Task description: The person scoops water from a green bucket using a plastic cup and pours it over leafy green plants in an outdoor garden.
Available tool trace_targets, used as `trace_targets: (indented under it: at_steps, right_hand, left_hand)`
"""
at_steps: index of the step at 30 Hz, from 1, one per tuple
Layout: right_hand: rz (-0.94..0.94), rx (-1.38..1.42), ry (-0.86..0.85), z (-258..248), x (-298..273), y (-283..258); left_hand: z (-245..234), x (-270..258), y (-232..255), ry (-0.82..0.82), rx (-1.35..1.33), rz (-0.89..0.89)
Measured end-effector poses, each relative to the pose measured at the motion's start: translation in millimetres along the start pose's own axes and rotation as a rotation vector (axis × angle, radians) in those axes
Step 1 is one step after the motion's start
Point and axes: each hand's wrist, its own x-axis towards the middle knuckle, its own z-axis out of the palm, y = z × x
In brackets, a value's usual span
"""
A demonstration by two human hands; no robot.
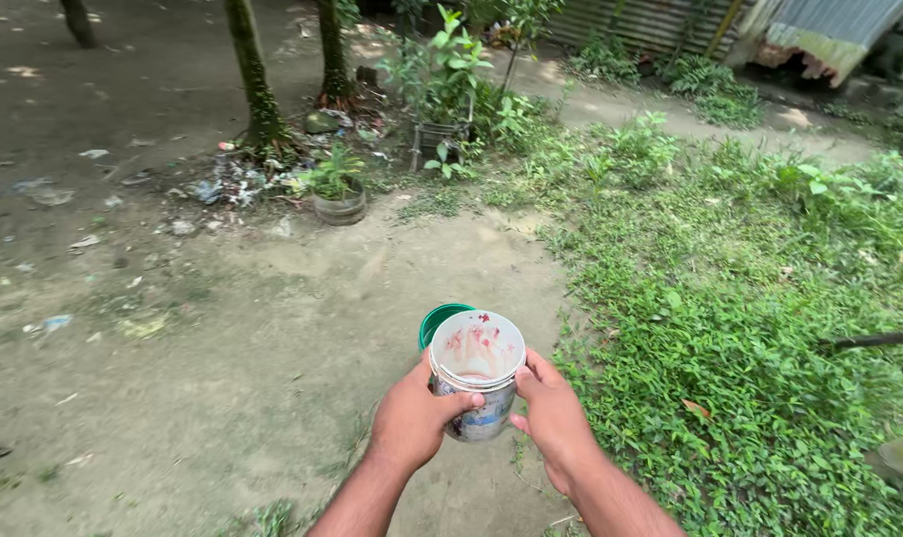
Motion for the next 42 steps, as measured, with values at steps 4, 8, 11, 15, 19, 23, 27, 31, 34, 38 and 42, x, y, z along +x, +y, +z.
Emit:
trace_targets:
  at_steps: [4,8,11,15,19,23,27,31,34,38,42]
  right_hand:
    - [0.028,0.023,0.028,-14.7,73.1,-27.8]
    - [0.045,0.036,0.052,-17.7,164.2,-42.8]
    - [0.07,0.038,0.089,-15.9,234.3,-57.6]
    - [0.141,0.04,0.124,-10.5,318.0,-71.1]
    - [0.171,0.029,0.072,-16.8,401.7,-74.2]
    - [0.332,0.033,0.037,-24.7,467.0,-61.1]
    - [0.388,0.046,-0.111,-35.7,526.0,-47.4]
    - [0.306,-0.029,-0.232,-52.7,577.1,-21.7]
    - [0.334,0.003,-0.268,-55.5,614.7,10.1]
    - [0.43,0.057,-0.247,-57.5,662.9,54.4]
    - [0.462,0.16,-0.198,-52.9,720.1,111.9]
  left_hand:
    - [11.1,87.4,17.3,-0.076,0.0,0.021]
    - [19.2,184.8,18.4,-0.103,0.093,0.009]
    - [24.9,258.5,13.5,-0.154,0.101,0.007]
    - [26.3,360.0,8.6,-0.195,0.093,-0.004]
    - [44.5,433.3,-8.2,-0.28,0.097,-0.09]
    - [66.2,495.4,-41.1,-0.266,-0.01,-0.002]
    - [98.8,539.9,-78.3,-0.153,-0.056,-0.189]
    - [141.2,584.1,-124.8,-0.088,-0.333,-0.429]
    - [173.0,607.7,-164.1,-0.108,-0.411,-0.5]
    - [207.9,638.0,-210.0,-0.138,-0.344,-0.492]
    - [234.4,671.3,-260.4,-0.195,-0.375,-0.51]
